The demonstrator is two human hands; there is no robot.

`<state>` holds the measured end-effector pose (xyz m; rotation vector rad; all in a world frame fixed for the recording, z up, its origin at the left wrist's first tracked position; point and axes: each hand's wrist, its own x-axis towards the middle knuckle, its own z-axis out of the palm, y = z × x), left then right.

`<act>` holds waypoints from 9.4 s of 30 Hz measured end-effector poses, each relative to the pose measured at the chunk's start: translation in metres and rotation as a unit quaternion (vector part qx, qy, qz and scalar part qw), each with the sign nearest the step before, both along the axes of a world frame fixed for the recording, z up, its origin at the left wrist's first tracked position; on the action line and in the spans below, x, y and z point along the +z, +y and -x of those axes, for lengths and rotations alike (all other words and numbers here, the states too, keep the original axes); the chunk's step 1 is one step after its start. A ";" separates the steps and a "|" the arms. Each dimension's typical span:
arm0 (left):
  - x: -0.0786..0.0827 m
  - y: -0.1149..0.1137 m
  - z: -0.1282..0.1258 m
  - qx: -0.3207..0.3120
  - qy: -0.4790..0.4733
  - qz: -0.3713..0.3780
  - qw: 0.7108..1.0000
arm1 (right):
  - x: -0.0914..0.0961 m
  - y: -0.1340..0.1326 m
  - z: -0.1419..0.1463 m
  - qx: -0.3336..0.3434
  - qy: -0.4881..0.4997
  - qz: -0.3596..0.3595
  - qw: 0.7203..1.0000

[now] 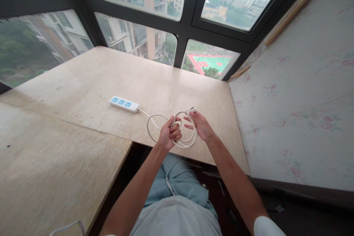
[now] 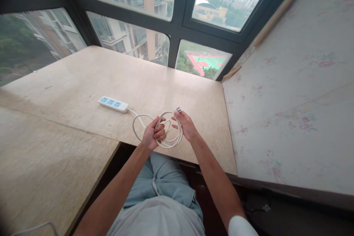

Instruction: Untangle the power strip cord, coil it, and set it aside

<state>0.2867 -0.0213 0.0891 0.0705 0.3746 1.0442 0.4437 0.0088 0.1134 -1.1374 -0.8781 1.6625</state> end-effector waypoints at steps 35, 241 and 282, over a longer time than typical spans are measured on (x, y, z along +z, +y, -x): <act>-0.040 -0.077 0.082 0.210 0.442 0.042 0.871 | 0.035 0.009 0.012 0.134 0.202 -0.002 0.970; -0.004 -0.055 0.133 0.194 0.304 0.054 0.931 | -0.058 0.099 -0.142 0.202 -0.727 -0.453 0.475; -0.019 -0.011 0.076 0.231 0.313 0.002 0.921 | -0.073 0.013 -0.048 0.157 -0.547 -0.432 0.700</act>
